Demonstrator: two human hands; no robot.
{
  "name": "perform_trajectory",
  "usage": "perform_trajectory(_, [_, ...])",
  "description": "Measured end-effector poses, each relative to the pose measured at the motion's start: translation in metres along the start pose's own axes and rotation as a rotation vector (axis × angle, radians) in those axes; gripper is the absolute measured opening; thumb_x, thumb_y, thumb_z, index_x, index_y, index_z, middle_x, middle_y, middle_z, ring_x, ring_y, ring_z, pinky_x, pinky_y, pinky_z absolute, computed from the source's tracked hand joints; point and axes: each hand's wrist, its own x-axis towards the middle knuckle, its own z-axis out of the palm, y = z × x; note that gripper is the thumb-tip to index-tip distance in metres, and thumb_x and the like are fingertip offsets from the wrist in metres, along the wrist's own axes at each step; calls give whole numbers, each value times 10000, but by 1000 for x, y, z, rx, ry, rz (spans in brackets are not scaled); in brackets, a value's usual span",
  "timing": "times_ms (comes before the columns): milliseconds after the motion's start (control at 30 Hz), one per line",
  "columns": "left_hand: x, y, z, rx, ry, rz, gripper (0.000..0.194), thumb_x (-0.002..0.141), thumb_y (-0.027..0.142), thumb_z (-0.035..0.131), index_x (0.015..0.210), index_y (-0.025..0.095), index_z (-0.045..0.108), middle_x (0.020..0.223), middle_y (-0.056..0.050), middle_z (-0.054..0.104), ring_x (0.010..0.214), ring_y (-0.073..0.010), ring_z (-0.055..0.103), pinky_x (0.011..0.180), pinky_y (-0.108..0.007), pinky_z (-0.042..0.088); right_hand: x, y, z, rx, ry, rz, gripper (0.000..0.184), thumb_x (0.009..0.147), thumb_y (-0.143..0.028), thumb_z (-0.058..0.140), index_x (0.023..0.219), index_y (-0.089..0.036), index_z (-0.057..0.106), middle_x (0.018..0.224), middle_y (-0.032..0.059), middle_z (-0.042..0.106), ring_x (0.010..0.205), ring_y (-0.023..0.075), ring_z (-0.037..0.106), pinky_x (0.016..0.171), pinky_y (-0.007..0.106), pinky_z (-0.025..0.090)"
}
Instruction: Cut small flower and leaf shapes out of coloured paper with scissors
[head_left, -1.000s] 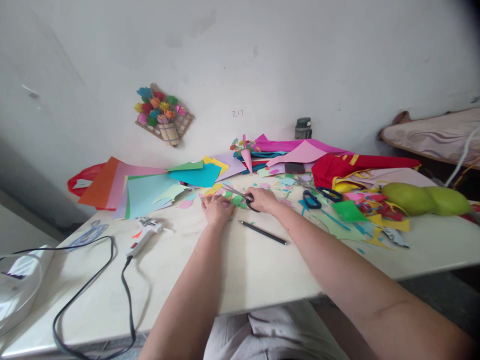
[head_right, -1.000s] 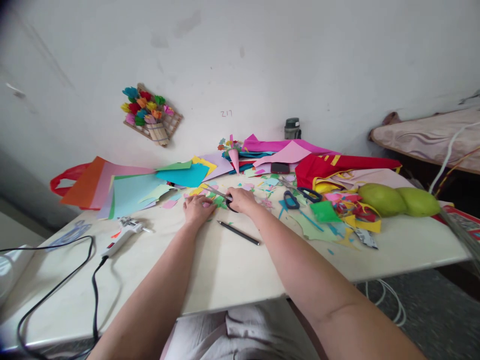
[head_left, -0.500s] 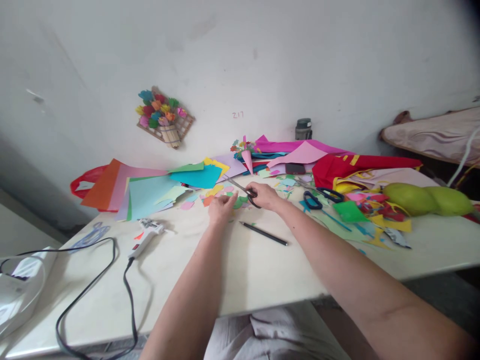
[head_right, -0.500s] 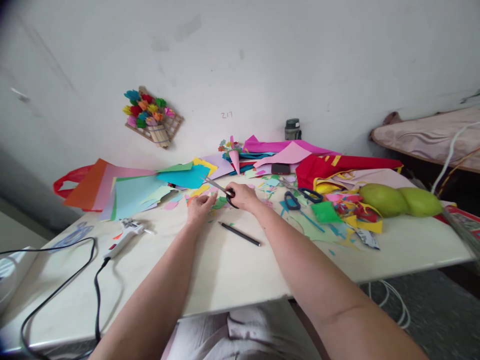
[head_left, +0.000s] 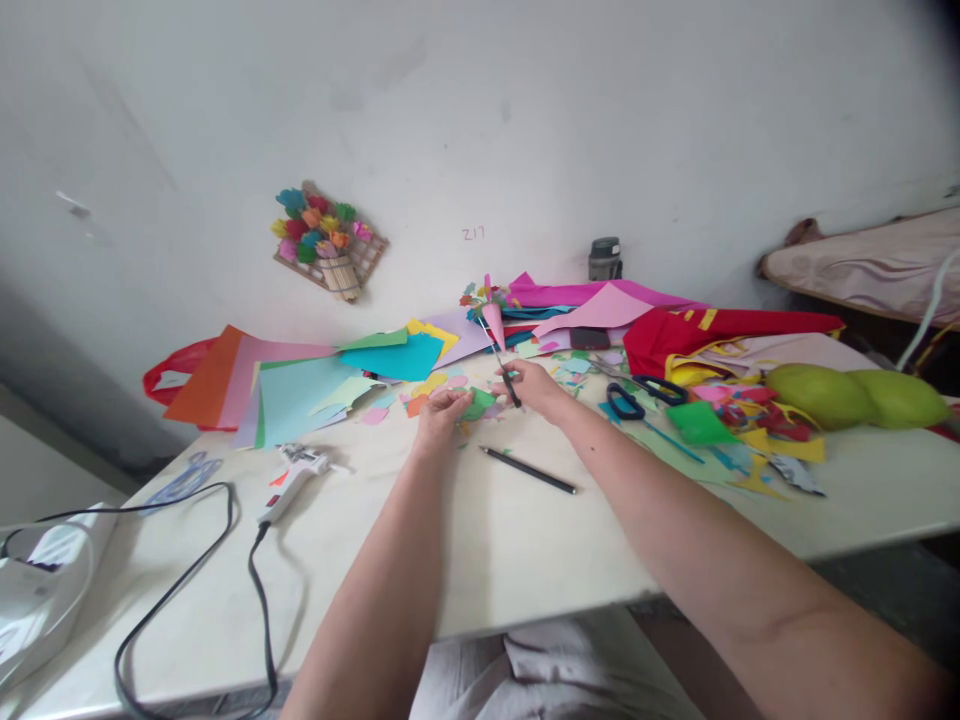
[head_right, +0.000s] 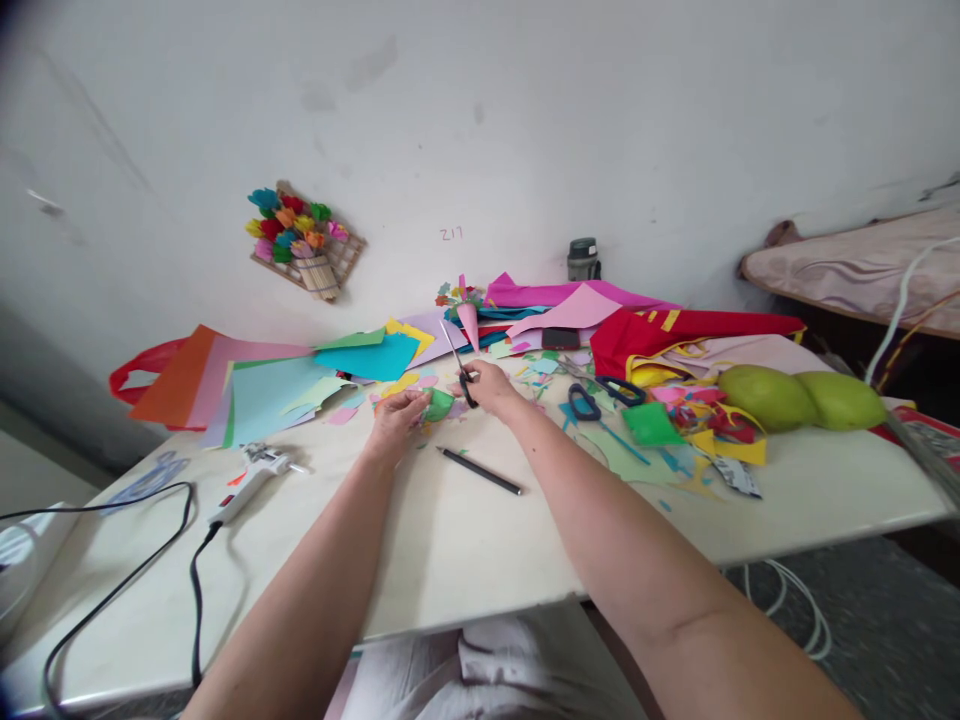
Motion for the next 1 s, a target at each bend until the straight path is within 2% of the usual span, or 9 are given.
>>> perform_trajectory(67, [1,-1,1,-17,-17,6,370,587,505,771,596,158,643,569,-8,562,554,-107,477,519,-240,354,-4,-5,1,149,-28,86,290,664,-194,739,923,-145,617,558,-47,576,480,94,521,519,225,440])
perform_trajectory(167, [2,-3,1,-16,-28,3,368,576,504,777,585,162,641,586,-13,581,565,-113,492,531,-243,368,-8,-11,4,246,-18,108,314,631,-154,752,916,-153,620,542,-61,565,463,84,512,495,210,426])
perform_trajectory(300, [2,-3,1,0,-14,11,367,570,509,779,597,164,656,612,-20,601,571,-116,500,540,-248,382,-9,-13,7,220,28,153,290,633,-143,755,891,-151,622,552,-49,578,466,85,521,471,200,404])
perform_trajectory(433, [1,-1,1,-23,-19,29,336,583,484,780,633,166,685,609,-16,609,564,-114,506,550,-250,395,-11,-13,6,208,-28,224,223,662,-151,727,861,-154,628,526,-46,558,451,88,508,440,193,344])
perform_trajectory(567, [1,-1,1,-39,-2,21,334,573,466,797,628,158,683,561,-3,589,535,-108,498,546,-250,395,-12,-17,8,275,6,183,273,626,-61,675,868,-163,600,534,-71,541,459,78,498,487,201,389])
perform_trajectory(767, [-2,0,2,-69,-9,-7,432,638,563,735,587,145,638,561,-14,577,541,-113,510,542,-250,406,-14,-21,13,291,9,62,347,558,-36,656,861,-171,558,569,-97,524,489,66,480,483,190,394])
perform_trajectory(900, [-2,-1,3,-115,-41,-62,379,552,472,815,633,150,631,586,-3,601,540,-104,533,542,-237,416,-16,-20,14,278,-68,37,347,561,-45,631,876,-170,554,566,-98,527,494,74,485,476,198,402])
perform_trajectory(1000, [1,-4,3,-143,-13,-52,363,535,434,833,643,154,629,586,7,606,530,-99,546,545,-232,430,-16,-19,13,277,-66,37,342,575,-55,628,892,-167,562,571,-89,544,486,77,492,482,205,414])
